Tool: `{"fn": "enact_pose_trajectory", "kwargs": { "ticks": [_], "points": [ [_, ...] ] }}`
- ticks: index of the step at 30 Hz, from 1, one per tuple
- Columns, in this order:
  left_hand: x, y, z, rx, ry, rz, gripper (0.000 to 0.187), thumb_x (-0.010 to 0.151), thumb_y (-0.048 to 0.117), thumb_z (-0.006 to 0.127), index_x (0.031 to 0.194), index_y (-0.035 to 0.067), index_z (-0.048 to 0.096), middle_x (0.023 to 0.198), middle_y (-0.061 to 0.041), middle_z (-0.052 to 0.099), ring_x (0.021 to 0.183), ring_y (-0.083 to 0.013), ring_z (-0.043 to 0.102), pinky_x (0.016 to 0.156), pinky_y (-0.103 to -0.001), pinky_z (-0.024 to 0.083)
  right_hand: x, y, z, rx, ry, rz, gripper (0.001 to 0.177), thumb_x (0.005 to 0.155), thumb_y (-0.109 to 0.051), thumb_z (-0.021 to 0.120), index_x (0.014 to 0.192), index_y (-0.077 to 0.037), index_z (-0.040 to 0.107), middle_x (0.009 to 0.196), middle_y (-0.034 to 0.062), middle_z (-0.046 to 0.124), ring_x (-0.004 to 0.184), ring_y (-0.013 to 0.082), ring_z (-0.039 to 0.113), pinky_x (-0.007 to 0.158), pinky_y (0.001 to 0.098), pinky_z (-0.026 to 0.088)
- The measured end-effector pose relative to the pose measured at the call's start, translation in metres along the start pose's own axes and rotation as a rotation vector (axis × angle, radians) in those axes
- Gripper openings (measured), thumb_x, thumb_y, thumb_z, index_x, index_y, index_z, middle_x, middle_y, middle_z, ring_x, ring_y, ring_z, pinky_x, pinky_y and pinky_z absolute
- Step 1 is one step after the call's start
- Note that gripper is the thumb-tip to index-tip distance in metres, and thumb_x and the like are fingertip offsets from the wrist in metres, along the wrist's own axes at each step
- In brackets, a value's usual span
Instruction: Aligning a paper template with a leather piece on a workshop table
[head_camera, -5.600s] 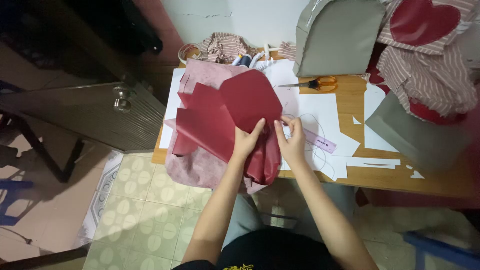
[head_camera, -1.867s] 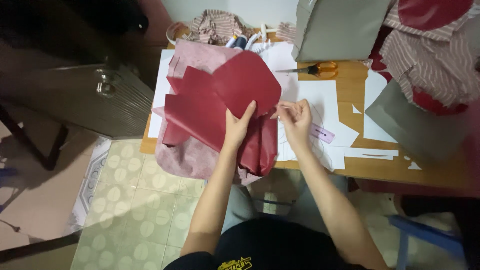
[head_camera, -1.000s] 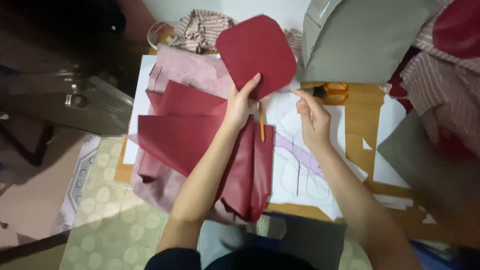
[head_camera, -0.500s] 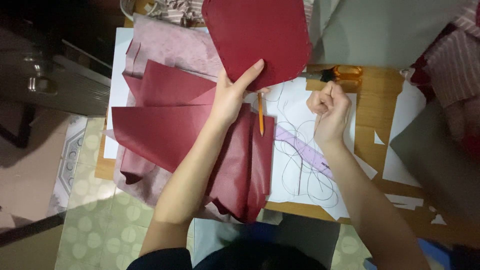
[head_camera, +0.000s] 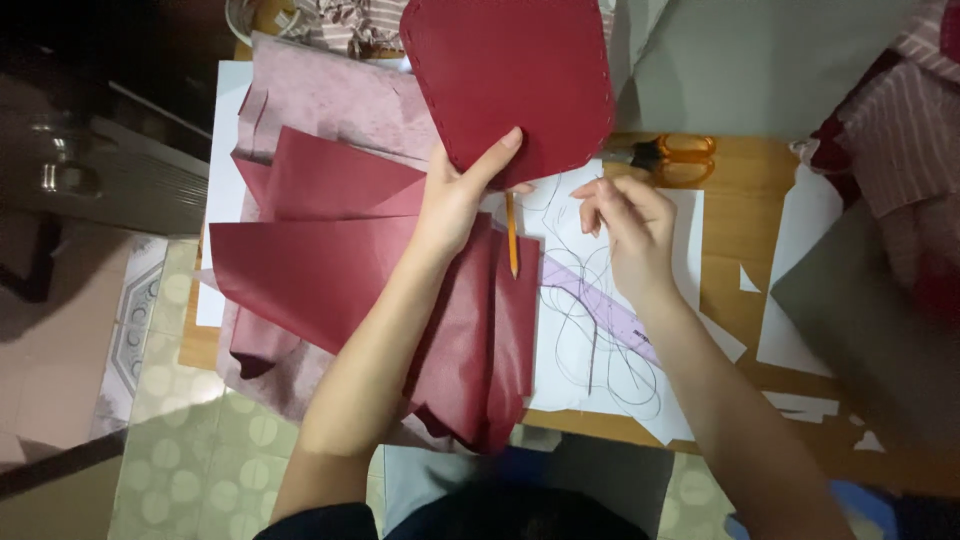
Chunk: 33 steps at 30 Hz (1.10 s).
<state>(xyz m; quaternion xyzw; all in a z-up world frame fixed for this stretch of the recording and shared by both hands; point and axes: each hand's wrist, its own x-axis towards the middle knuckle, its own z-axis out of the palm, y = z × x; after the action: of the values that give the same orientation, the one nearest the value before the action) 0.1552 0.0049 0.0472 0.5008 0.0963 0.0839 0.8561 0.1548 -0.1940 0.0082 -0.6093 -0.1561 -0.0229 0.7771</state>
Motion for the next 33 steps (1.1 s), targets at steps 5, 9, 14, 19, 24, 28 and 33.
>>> {"fn": "enact_pose_trajectory", "kwargs": {
  "ticks": [5, 9, 14, 19, 24, 28, 33],
  "points": [
    [0.002, -0.005, -0.003, 0.011, -0.025, 0.021, 0.041, 0.093, 0.017, 0.091, 0.123, -0.001, 0.07, 0.099, -0.022, 0.077, 0.081, -0.0368, 0.083, 0.065, -0.048, 0.074, -0.003, 0.016, -0.01, 0.011, -0.029, -0.02, 0.044, 0.121, -0.025, 0.044, 0.082, -0.006, 0.05, 0.064, 0.0068, 0.043, 0.063, 0.0157, 0.045, 0.066, 0.03, 0.043],
    [0.004, -0.013, -0.004, 0.015, -0.014, 0.03, 0.042, 0.092, 0.017, 0.091, 0.124, 0.0, 0.07, 0.098, -0.018, 0.076, 0.082, -0.0324, 0.083, 0.066, -0.045, 0.074, -0.001, 0.025, -0.019, 0.086, -0.07, -0.02, 0.046, 0.12, -0.038, 0.034, 0.08, -0.016, 0.038, 0.064, -0.0017, 0.03, 0.06, 0.013, 0.036, 0.064, 0.0272, 0.04],
    [-0.003, 0.002, 0.003, 0.023, -0.041, 0.049, 0.034, 0.093, 0.017, 0.09, 0.117, 0.0, 0.072, 0.094, -0.018, 0.077, 0.079, -0.0311, 0.083, 0.064, -0.043, 0.073, -0.004, 0.03, -0.016, 0.12, -0.064, 0.026, 0.035, 0.117, -0.032, 0.034, 0.087, -0.014, 0.039, 0.069, 0.0026, 0.039, 0.064, 0.0133, 0.04, 0.065, 0.0293, 0.041],
    [0.008, -0.012, -0.009, 0.045, -0.068, 0.064, 0.032, 0.094, 0.018, 0.09, 0.115, 0.001, 0.073, 0.094, -0.019, 0.079, 0.078, -0.0313, 0.083, 0.064, -0.044, 0.073, -0.001, 0.011, 0.0, 0.061, -0.081, 0.031, 0.029, 0.119, -0.026, 0.036, 0.104, -0.005, 0.049, 0.078, 0.0116, 0.053, 0.069, 0.0163, 0.053, 0.068, 0.0302, 0.045],
    [0.012, -0.016, -0.014, 0.096, -0.036, 0.101, 0.036, 0.094, 0.021, 0.091, 0.119, 0.004, 0.072, 0.099, -0.01, 0.076, 0.082, -0.0217, 0.078, 0.064, -0.04, 0.071, -0.001, -0.003, 0.004, -0.101, -0.094, -0.019, 0.029, 0.118, -0.017, 0.052, 0.127, 0.009, 0.061, 0.093, 0.0231, 0.074, 0.078, 0.0208, 0.069, 0.074, 0.0302, 0.053],
    [0.003, -0.002, 0.0, 0.14, -0.02, 0.123, 0.041, 0.094, 0.024, 0.091, 0.123, 0.004, 0.069, 0.106, -0.013, 0.074, 0.088, -0.0239, 0.076, 0.067, -0.044, 0.07, 0.002, -0.003, 0.002, -0.066, -0.081, -0.015, 0.026, 0.115, -0.015, 0.057, 0.128, 0.008, 0.056, 0.092, 0.0262, 0.075, 0.079, 0.0252, 0.071, 0.076, 0.0307, 0.052],
    [0.02, -0.022, -0.014, 0.095, -0.038, 0.112, 0.033, 0.094, 0.015, 0.09, 0.115, 0.002, 0.068, 0.094, -0.014, 0.074, 0.08, -0.0266, 0.081, 0.062, -0.042, 0.073, 0.002, 0.011, -0.008, -0.077, -0.064, -0.065, 0.013, 0.106, -0.007, 0.072, 0.104, 0.004, 0.067, 0.097, 0.0255, 0.073, 0.083, 0.0238, 0.062, 0.076, 0.0315, 0.051]
  ]
}}
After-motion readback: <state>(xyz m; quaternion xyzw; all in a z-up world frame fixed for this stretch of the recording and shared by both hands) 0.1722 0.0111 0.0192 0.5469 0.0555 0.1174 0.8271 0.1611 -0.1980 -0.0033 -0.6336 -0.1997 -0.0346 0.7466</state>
